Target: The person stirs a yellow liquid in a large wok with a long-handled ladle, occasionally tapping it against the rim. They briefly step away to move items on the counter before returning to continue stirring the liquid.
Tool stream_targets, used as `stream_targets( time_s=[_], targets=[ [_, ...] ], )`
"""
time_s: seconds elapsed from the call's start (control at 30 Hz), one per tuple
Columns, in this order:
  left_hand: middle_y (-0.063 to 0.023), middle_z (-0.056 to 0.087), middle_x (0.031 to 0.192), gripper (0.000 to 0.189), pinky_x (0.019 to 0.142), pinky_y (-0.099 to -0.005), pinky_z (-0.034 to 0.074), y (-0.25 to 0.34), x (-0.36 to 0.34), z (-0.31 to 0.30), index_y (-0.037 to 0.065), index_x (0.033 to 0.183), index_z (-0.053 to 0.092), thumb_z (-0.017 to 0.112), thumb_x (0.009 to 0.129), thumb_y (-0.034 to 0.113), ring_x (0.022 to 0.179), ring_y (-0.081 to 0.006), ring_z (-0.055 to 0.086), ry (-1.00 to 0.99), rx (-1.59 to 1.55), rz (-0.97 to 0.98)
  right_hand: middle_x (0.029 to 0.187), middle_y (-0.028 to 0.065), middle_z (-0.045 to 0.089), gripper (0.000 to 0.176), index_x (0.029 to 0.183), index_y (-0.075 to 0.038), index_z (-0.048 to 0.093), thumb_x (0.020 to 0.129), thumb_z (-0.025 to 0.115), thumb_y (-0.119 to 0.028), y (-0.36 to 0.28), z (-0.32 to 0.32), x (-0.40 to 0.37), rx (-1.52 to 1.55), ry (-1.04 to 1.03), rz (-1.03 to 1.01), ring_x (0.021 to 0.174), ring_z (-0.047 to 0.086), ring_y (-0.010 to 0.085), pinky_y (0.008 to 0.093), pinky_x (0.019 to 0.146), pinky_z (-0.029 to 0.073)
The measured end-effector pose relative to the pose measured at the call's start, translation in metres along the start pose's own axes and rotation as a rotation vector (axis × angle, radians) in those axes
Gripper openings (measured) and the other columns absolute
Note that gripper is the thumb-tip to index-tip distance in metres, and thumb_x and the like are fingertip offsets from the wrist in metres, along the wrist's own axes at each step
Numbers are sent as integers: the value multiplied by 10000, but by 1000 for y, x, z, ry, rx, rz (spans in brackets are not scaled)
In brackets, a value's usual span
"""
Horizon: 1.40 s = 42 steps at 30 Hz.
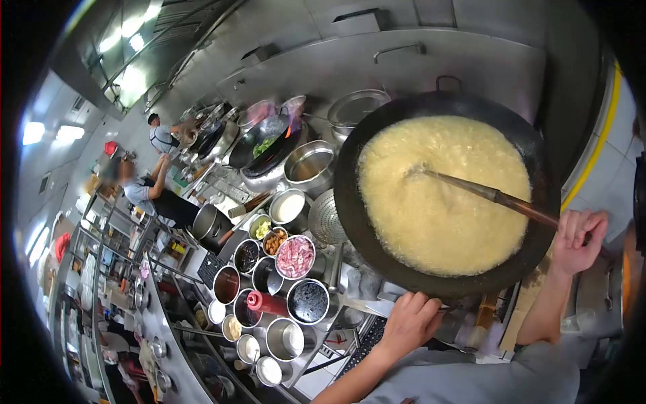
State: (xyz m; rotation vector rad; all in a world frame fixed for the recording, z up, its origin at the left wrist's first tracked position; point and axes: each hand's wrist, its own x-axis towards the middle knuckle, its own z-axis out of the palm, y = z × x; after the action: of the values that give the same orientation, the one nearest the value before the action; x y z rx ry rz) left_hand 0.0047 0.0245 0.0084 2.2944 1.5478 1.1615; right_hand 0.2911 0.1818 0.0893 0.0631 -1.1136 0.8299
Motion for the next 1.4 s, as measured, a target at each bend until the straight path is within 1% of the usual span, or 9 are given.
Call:
stream_targets(
  time_s=[0.23, 0.37, 0.5, 0.6, 0.7, 0.8, 1.0, 1.17, 1.4],
  targets=[
    [-96, 541, 842, 287, 663, -410, 437, 4, -1, 5, 85, 923, 622, 775, 682, 56, 766, -315, 529, 18, 30, -47, 532, -19, 394, 369, 810, -71, 491, 1055, 461, -346, 42, 34, -11, -180, -252, -123, 428, 396, 151, 339, 434, 342],
    [-109, 535, 834, 257, 662, -423, 447, 4, 0, 8, 70, 925, 622, 740, 698, 45, 765, -329, 530, 57, 56, -22, 542, 40, 449, 325, 724, -46, 487, 1007, 503, -206, 46, 69, 18, -385, -671, -244, 449, 445, 200, 345, 426, 332],
    [-127, 531, 835, 276, 663, -443, 448, 4, -5, 8, 46, 969, 605, 722, 719, 38, 770, -346, 531, 96, 51, 31, 563, 79, 466, 239, 657, -20, 487, 896, 498, -31, 59, 67, 45, -456, -867, -218, 447, 444, 259, 371, 450, 352],
    [-142, 554, 877, 284, 690, -438, 446, 2, -11, 8, 36, 973, 590, 751, 739, 58, 807, -360, 536, 105, 34, 52, 611, 124, 518, 209, 675, 21, 522, 879, 545, -21, 43, 54, 59, -615, -773, -80, 529, 536, 249, 360, 519, 414],
    [-151, 551, 884, 275, 689, -452, 449, 4, -12, 3, 31, 990, 590, 749, 770, 78, 811, -368, 537, 135, -4, 72, 634, 91, 513, 310, 683, 13, 519, 961, 506, -123, 17, 54, 67, -771, -692, 118, 578, 509, 186, 316, 560, 389],
    [-152, 553, 898, 281, 696, -454, 459, 4, -15, 2, 28, 1002, 594, 751, 778, 92, 830, -368, 541, 171, -2, 109, 575, 45, 477, 425, 660, -24, 479, 1031, 462, -231, 0, 64, 68, -869, -614, 49, 488, 387, 96, 275, 475, 301],
    [-155, 558, 930, 299, 740, -456, 472, -2, -23, -1, 25, 1030, 600, 748, 786, 115, 877, -368, 546, 188, -60, 150, 618, 28, 508, 412, 679, -29, 513, 1018, 478, -261, -56, 75, 73, -1027, -463, 186, 535, 438, 100, 258, 505, 352],
    [-158, 567, 941, 301, 754, -459, 475, -3, -26, -1, 33, 1048, 608, 738, 790, 118, 894, -370, 552, 183, -88, 126, 494, -4, 341, 406, 700, -35, 504, 1024, 516, -277, -91, 94, 81, -864, -374, 133, 427, 352, 97, 280, 477, 397],
    [-142, 573, 942, 298, 747, -444, 484, -9, -27, 0, 46, 1031, 605, 736, 775, 122, 899, -349, 568, 202, -91, 168, 528, -8, 394, 348, 746, -50, 528, 1007, 551, -279, -144, 150, 97, -836, -117, 245, 435, 380, 91, 264, 458, 351]
  ],
)
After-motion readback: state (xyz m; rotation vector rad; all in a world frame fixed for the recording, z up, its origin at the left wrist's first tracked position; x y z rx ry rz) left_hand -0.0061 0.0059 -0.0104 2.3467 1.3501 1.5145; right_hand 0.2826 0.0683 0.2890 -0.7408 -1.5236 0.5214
